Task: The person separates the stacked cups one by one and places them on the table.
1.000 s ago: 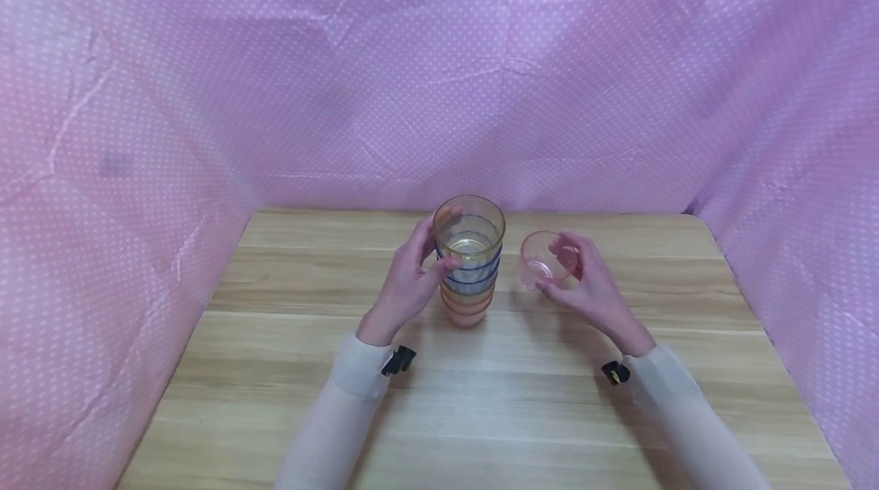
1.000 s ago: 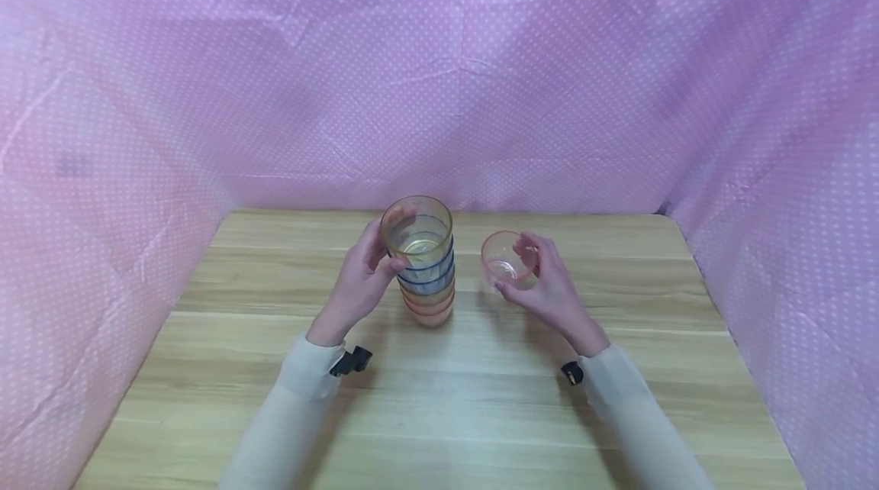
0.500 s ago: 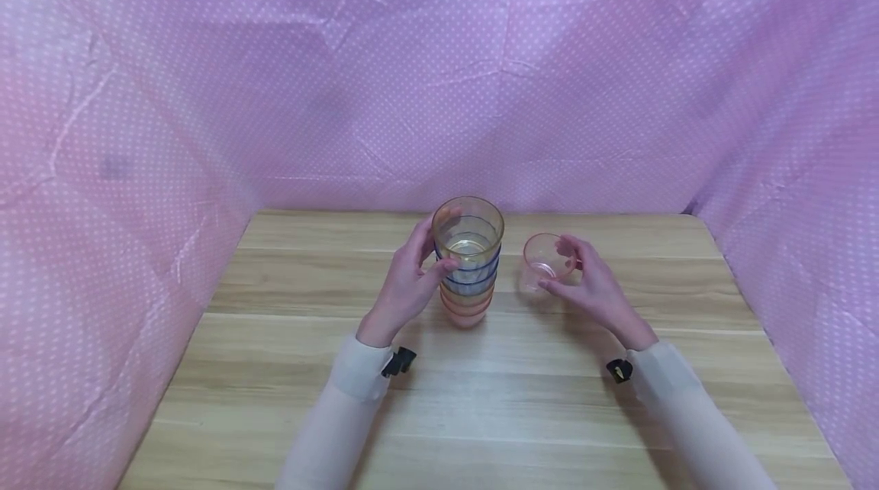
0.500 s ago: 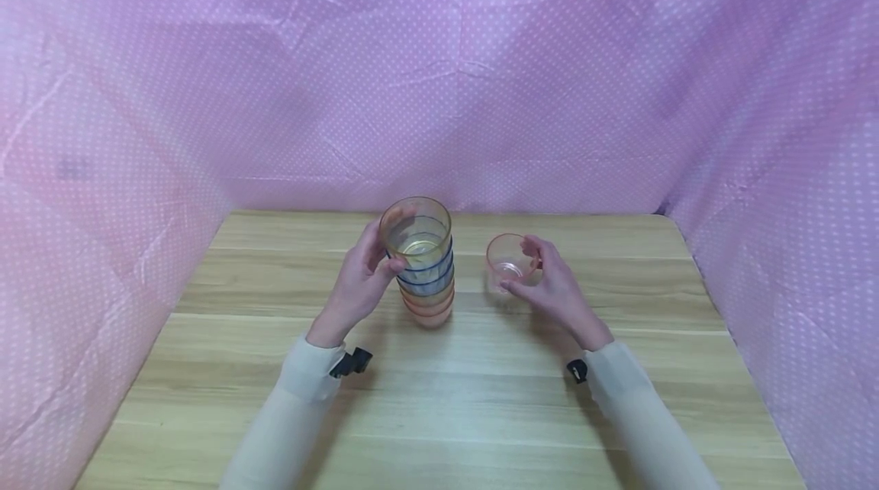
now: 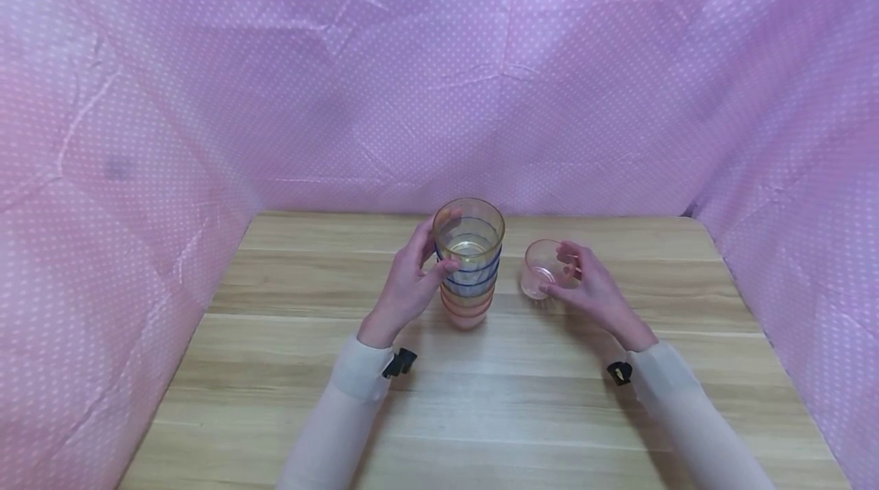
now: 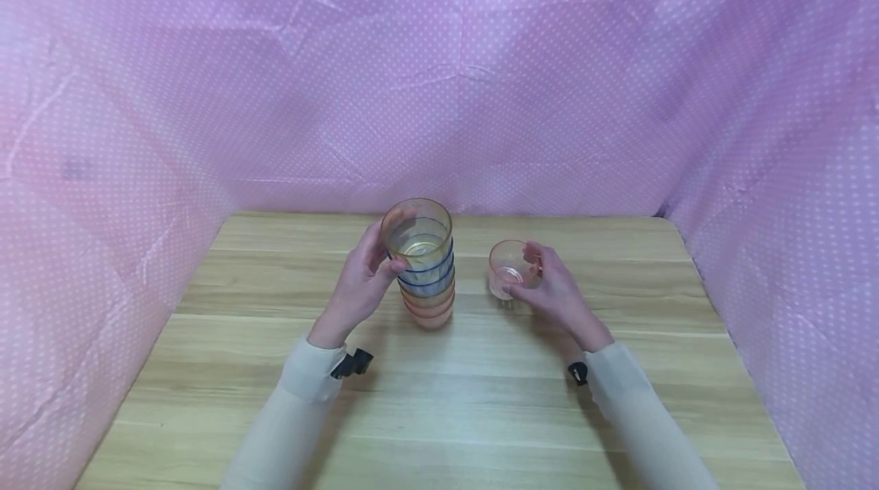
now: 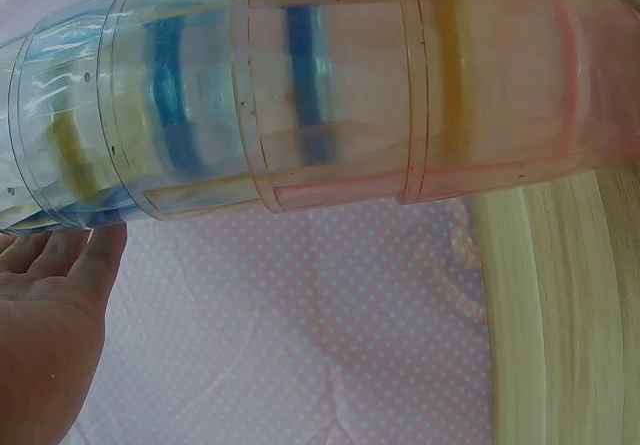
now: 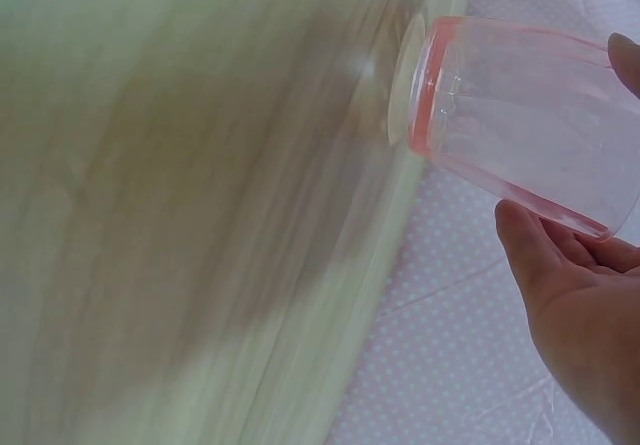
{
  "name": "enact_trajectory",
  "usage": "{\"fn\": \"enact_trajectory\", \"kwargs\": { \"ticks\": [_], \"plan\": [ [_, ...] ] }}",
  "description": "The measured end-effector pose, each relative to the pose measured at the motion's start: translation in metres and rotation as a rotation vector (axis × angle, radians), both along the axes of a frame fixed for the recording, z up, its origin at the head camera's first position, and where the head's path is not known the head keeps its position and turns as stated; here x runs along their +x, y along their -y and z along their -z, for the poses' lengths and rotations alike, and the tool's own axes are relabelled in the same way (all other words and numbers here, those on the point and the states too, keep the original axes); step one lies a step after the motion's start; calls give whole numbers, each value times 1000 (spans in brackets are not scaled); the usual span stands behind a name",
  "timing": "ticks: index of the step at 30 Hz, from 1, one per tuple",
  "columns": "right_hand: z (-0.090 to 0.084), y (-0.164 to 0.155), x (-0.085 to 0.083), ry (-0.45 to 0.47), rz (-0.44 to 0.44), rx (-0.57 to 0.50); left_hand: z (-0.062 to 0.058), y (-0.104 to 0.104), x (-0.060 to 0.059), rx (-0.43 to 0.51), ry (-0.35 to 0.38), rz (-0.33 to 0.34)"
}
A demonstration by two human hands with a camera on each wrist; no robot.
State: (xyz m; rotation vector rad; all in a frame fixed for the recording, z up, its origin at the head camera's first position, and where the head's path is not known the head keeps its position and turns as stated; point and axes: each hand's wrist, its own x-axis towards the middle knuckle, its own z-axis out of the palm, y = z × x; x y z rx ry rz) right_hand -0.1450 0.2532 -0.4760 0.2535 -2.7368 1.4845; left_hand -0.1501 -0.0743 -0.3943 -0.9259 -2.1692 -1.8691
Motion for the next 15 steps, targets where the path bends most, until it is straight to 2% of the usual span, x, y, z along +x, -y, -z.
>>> {"fn": "enact_trajectory", "kwargs": {
  "ticks": [15],
  "plan": [
    [4, 0, -2, 37, -18, 29, 1, 0, -1, -1, -3, -11]
  ]
}}
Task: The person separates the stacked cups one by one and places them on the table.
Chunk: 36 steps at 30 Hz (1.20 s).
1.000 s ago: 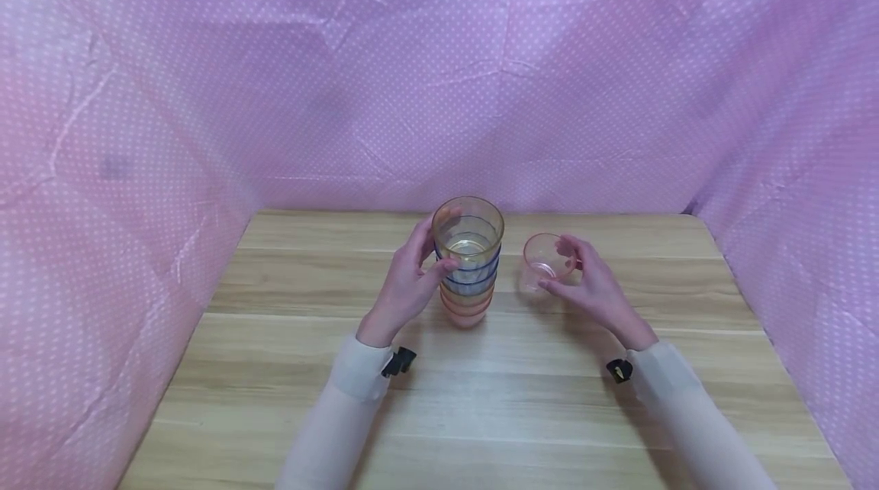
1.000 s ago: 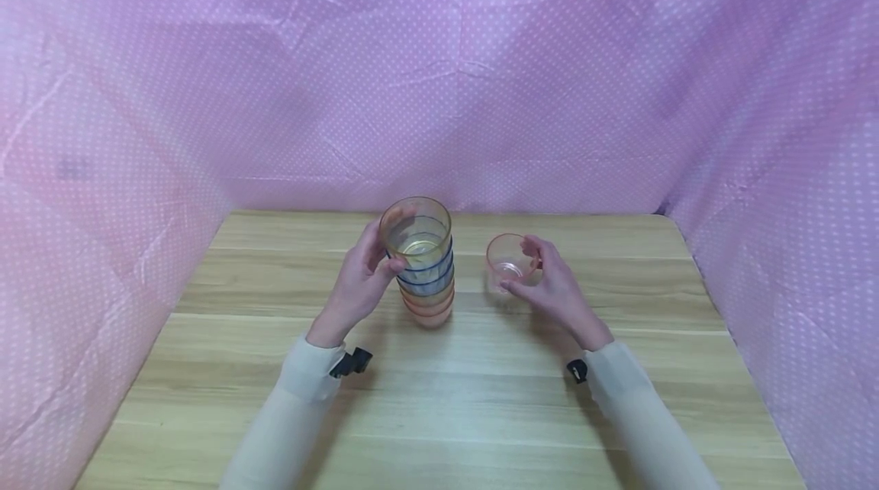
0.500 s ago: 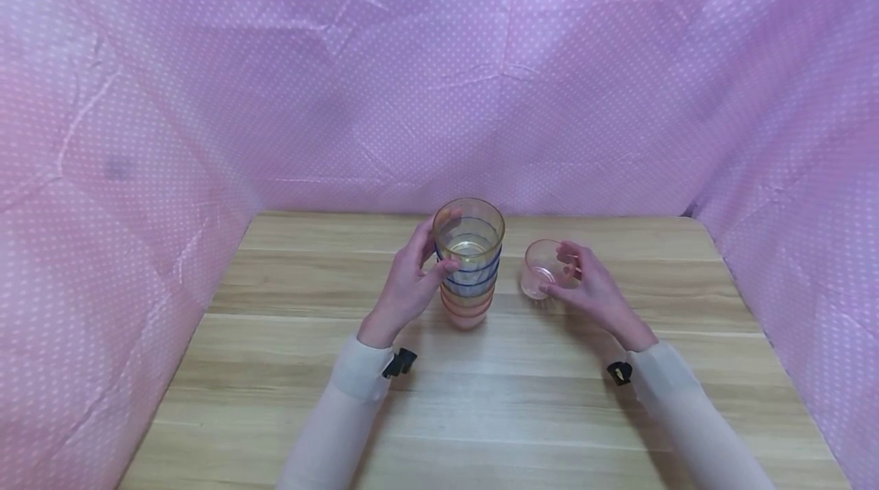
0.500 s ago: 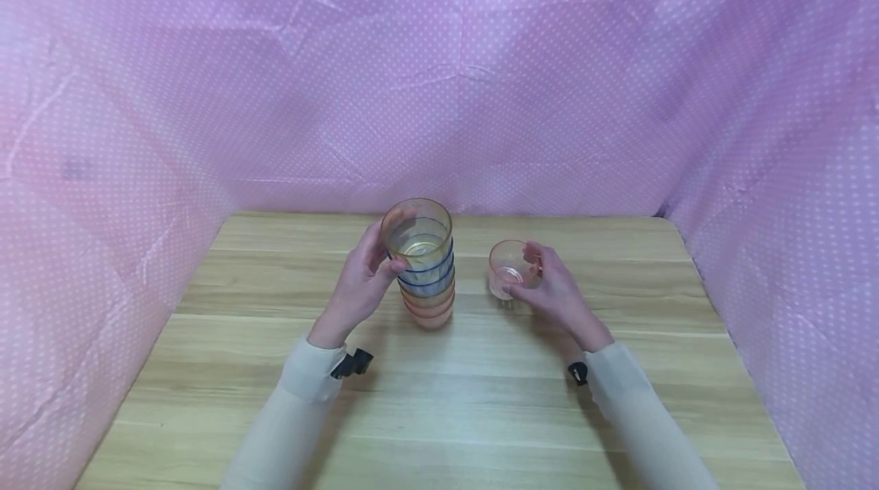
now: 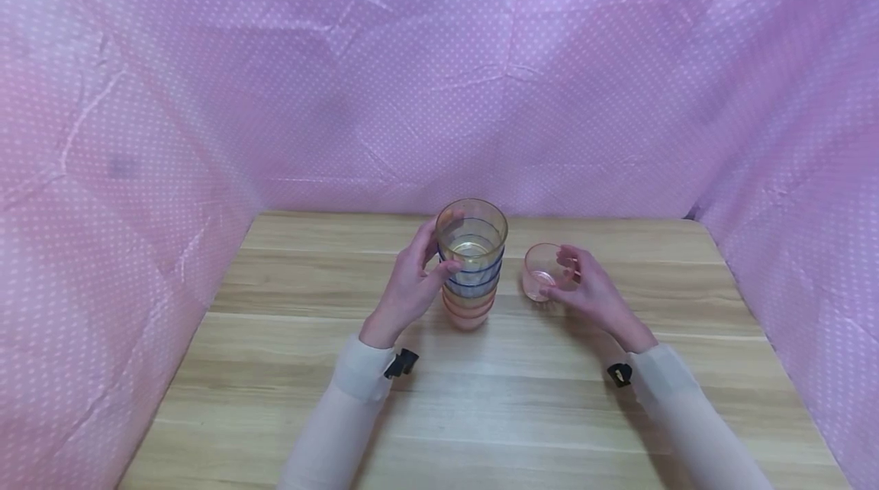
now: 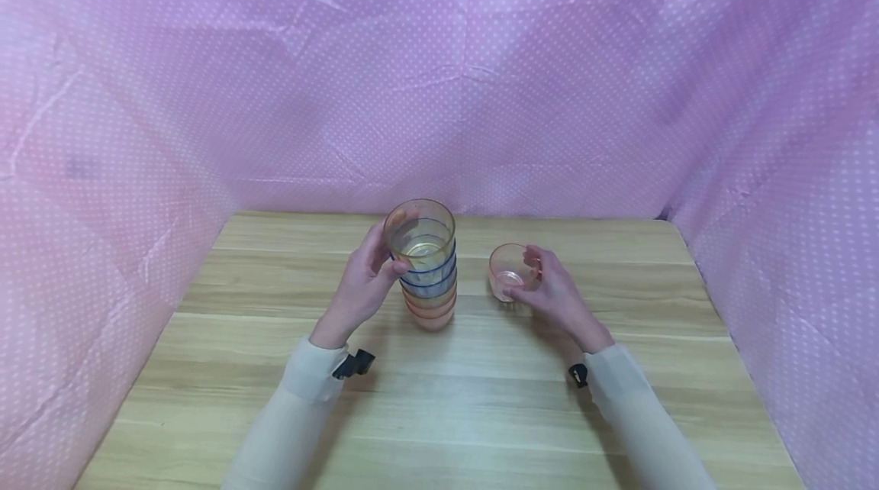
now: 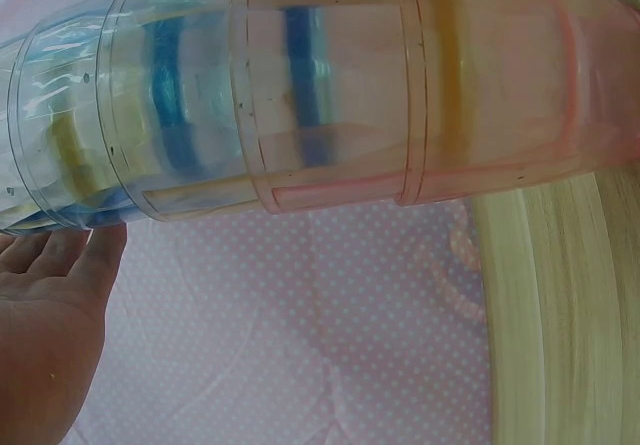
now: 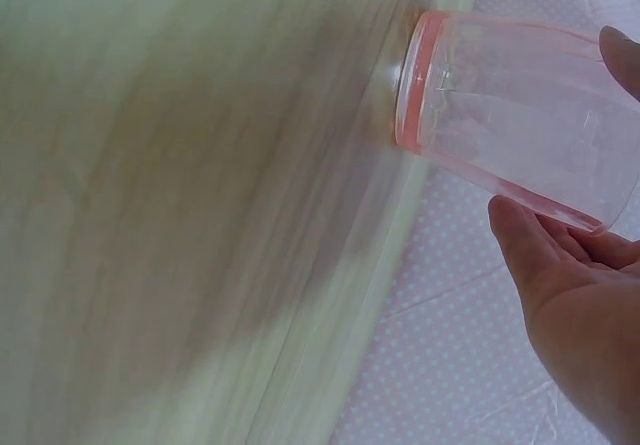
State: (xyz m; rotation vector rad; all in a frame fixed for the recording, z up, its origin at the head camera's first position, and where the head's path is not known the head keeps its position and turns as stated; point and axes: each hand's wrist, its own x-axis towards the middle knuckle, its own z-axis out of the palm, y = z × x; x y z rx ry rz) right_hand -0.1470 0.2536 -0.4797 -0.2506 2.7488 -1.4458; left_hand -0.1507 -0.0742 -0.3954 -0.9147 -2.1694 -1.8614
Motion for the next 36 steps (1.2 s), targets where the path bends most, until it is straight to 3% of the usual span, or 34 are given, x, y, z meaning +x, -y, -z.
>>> {"fn": "enact_trajectory", "kwargs": {
  "ticks": [12, 17, 23, 28, 36],
  "plan": [
    [-1, -2, 5, 6, -26, 54, 2, 0, 1, 21, -19, 7],
    [-10, -3, 14, 4, 25, 8, 3, 0, 2, 29, -20, 14],
    [-23, 1, 22, -169, 87, -41, 4, -1, 1, 29, -15, 6],
    [-39, 13, 32, -284, 127, -151, 4, -1, 1, 20, -12, 4],
    [-58, 37, 44, -417, 86, -314, 4, 0, 1, 5, -9, -1]
  ]
}}
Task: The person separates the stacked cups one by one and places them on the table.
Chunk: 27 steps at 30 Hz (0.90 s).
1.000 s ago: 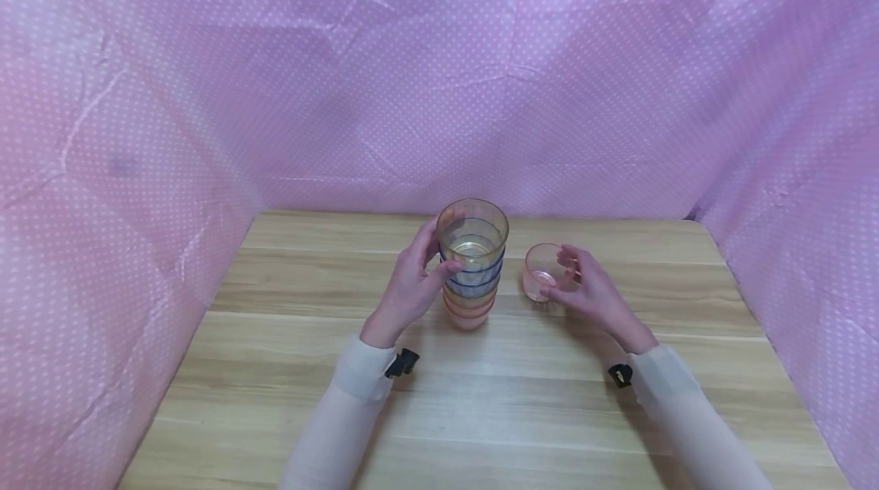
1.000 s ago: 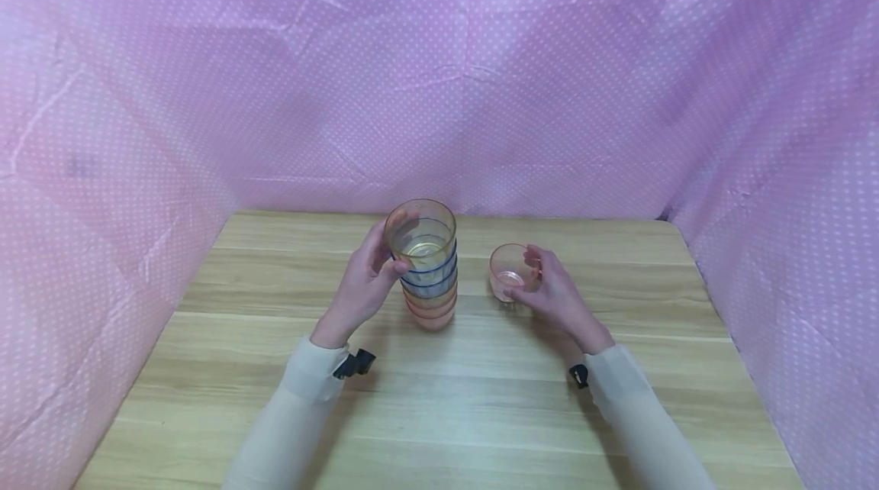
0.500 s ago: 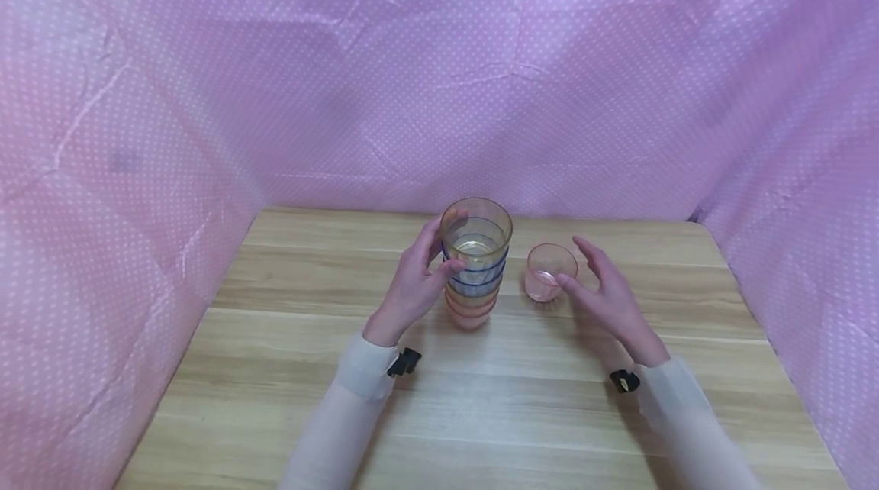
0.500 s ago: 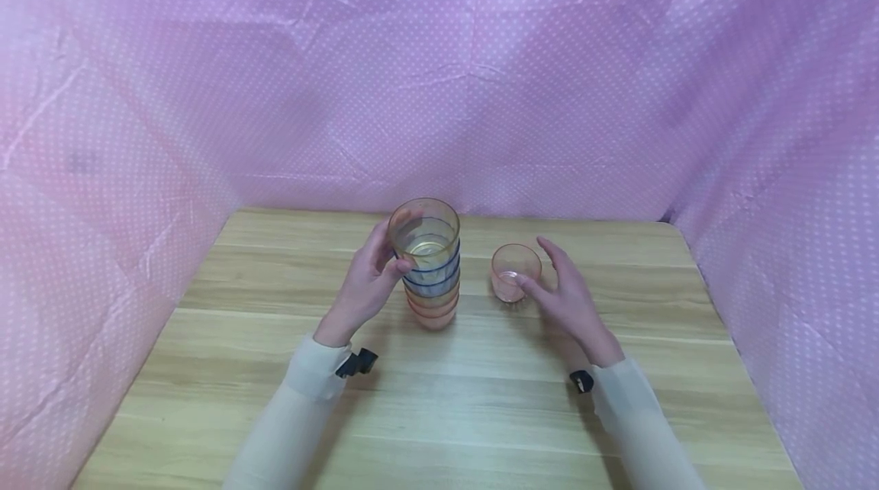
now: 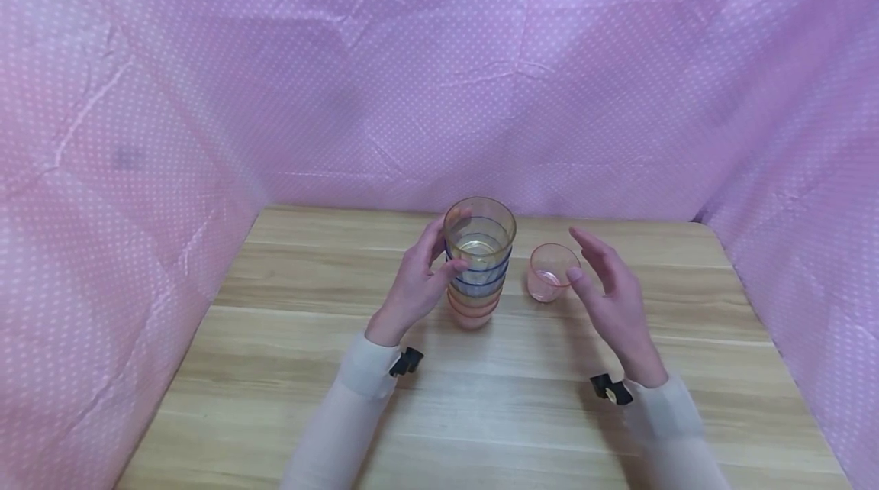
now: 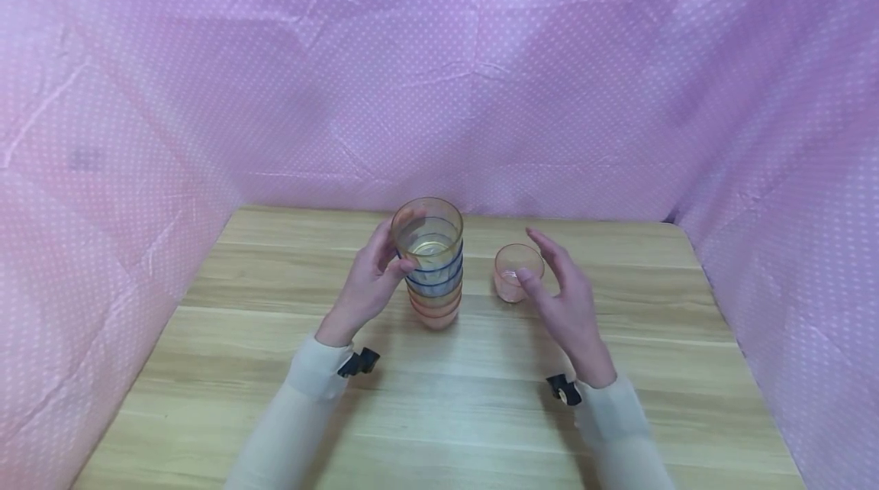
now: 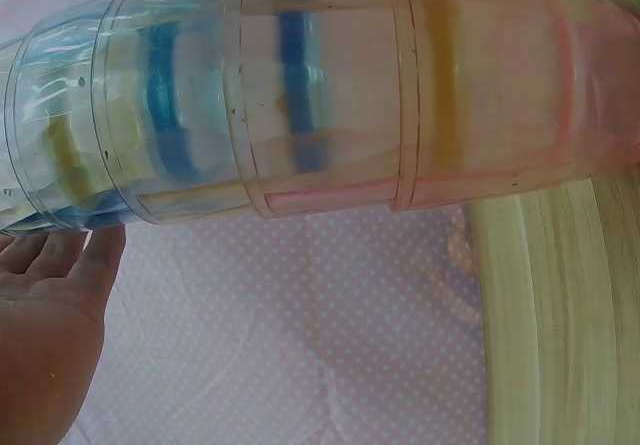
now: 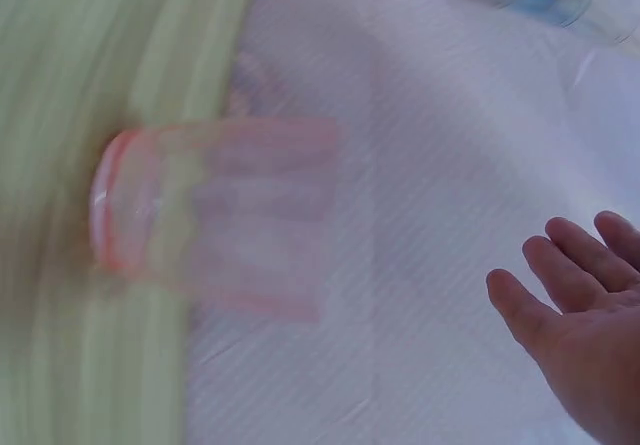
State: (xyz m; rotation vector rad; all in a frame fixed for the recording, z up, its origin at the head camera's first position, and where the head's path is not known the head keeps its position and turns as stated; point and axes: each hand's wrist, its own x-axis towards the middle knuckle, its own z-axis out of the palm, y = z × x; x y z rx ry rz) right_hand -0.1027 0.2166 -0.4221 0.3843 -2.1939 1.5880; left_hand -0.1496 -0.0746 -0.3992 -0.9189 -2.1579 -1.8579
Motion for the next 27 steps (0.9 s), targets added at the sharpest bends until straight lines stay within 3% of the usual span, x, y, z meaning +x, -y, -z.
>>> {"fn": "enact_trajectory", "kwargs": {
  "ticks": [10, 16, 27],
  "plan": [
    [-27, 34, 3, -155, -121, -109, -1, 0, 1, 7, 7, -6],
    [-39, 51, -2, -116, -164, -105, 0, 0, 0, 9, 9, -12],
    [-44, 70, -14, -36, -204, -63, -3, 2, 2, -26, 73, -37]
  ]
}}
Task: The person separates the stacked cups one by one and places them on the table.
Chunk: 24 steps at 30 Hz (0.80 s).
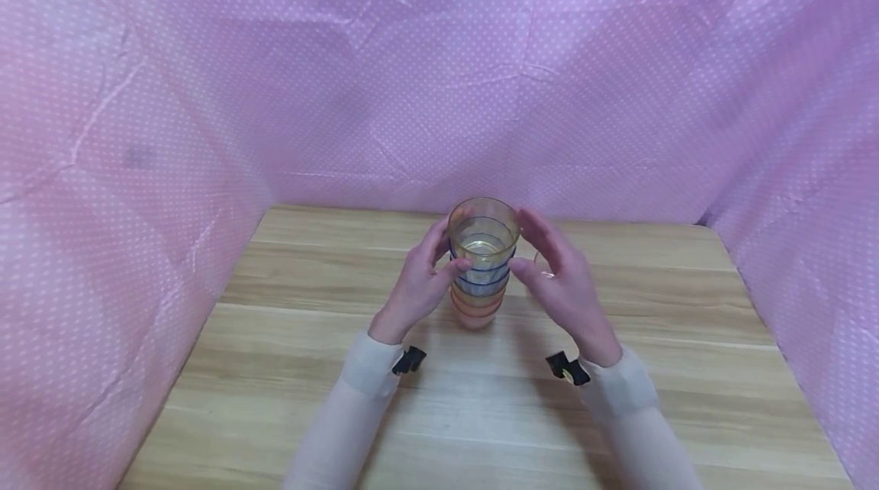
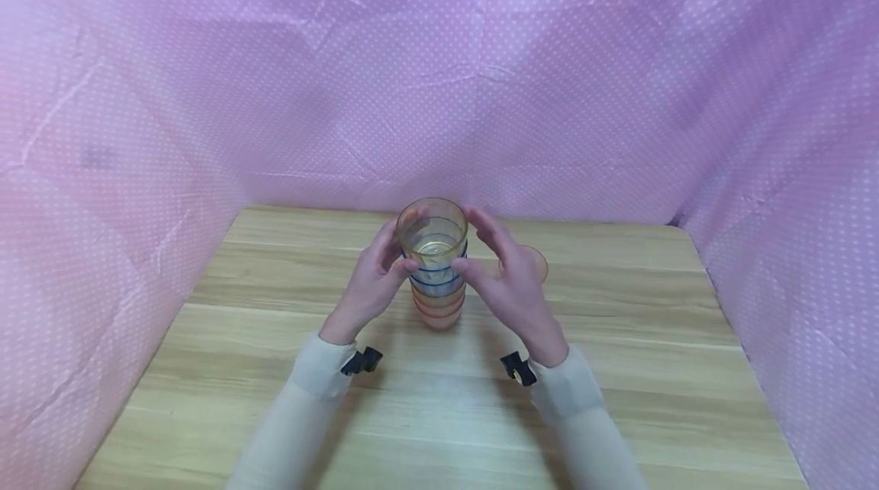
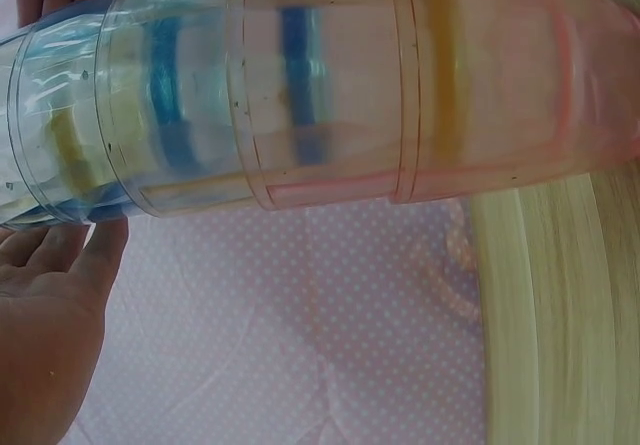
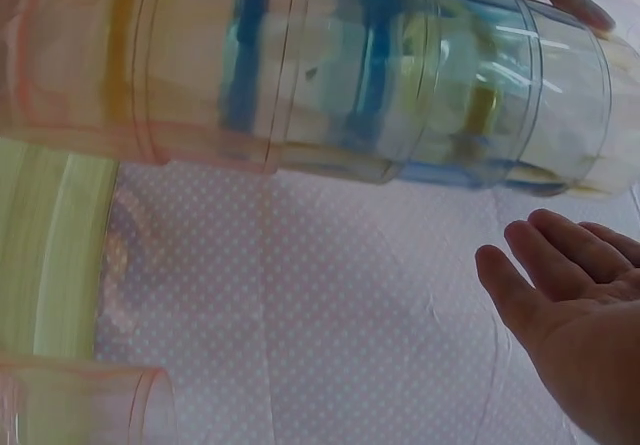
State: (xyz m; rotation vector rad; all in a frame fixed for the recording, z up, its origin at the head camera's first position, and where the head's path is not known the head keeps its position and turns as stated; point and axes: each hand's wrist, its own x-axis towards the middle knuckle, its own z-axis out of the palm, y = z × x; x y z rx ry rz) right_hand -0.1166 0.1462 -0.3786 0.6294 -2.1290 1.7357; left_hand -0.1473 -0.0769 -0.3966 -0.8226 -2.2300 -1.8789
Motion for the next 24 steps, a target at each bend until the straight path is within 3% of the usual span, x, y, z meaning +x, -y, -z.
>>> {"fn": "enact_trajectory", "kwargs": {
  "ticks": [10, 24],
  "plan": [
    [-2, 11, -5, -9, -15, 32, -2, 3, 3, -39, 5, 14],
    [-1, 12, -7, -40, -85, -1, 6, 20, 1, -80, 64, 45]
  ]
}}
